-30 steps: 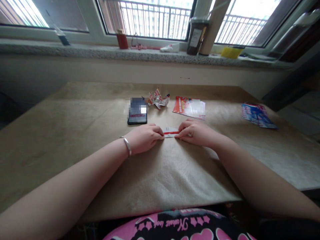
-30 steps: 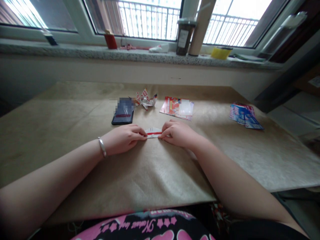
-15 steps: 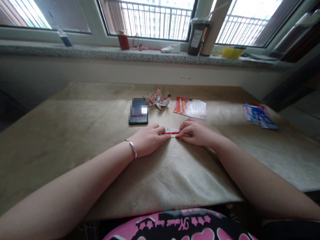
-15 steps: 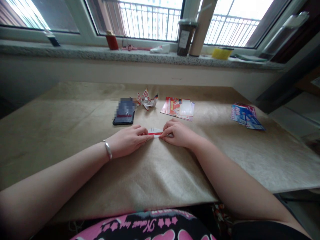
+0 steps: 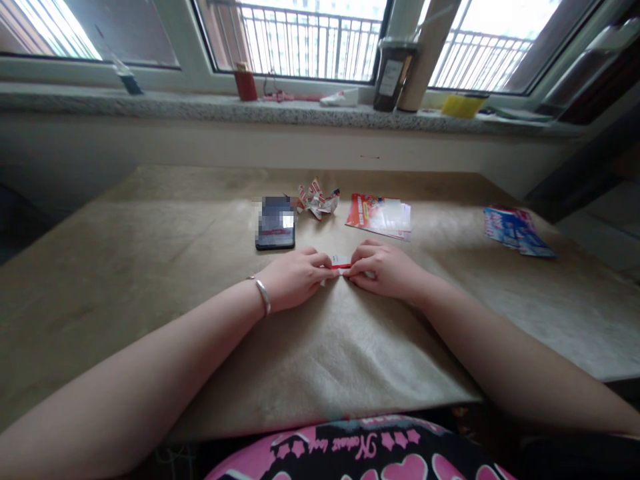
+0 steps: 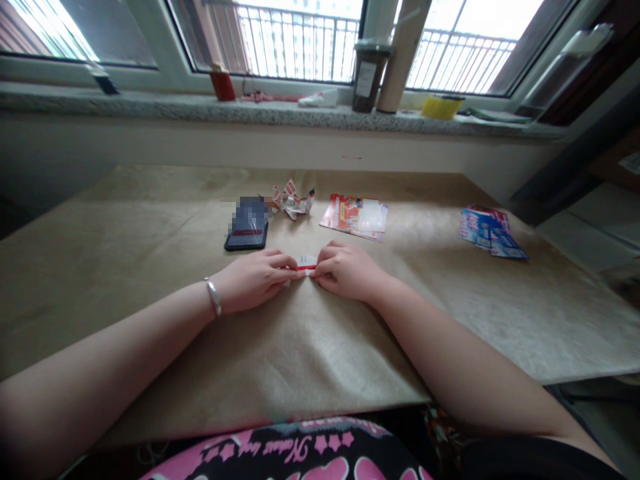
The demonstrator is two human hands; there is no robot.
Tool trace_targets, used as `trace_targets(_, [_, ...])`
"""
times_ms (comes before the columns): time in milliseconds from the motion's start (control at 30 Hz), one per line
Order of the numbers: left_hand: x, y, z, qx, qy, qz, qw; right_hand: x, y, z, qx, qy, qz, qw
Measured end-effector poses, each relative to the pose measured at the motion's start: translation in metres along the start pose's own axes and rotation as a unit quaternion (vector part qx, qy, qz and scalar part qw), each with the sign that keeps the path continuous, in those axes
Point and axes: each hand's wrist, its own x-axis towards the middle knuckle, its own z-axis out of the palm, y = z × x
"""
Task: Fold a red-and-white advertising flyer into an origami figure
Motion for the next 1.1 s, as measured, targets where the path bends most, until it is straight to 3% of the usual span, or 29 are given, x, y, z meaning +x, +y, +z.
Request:
trace_targets(167, [-0.005, -0.013, 0.002, -0.109, 0.027, 0.009, 0.994, -0.003, 0.010, 0.003, 0.109, 0.004, 0.030, 0.994])
trace_targets(267, [-0.006, -0.016, 0.004, -0.126, 0.040, 0.010, 0.991, -0.002, 0.012, 0.004, 0.121, 0.010, 0.055, 0.991])
trace_targets(500, [-0.002, -0.012, 0.010, -0.080, 0.055, 0.004, 0.995, 0.000, 0.005, 0.012, 0.073, 0.052, 0.112, 0.990])
trace_targets(800, [-0.003, -0.014, 0.015, -0.045, 0.059, 0.008, 0.997, 0.004, 0.001, 0.017, 0.045, 0.036, 0.049, 0.997])
trace_targets(1100, [-0.004, -0.012, 0.008, 0.032, 0.048, 0.007, 0.998, 0.005, 0.001, 0.013, 0.033, 0.059, 0.091, 0.994])
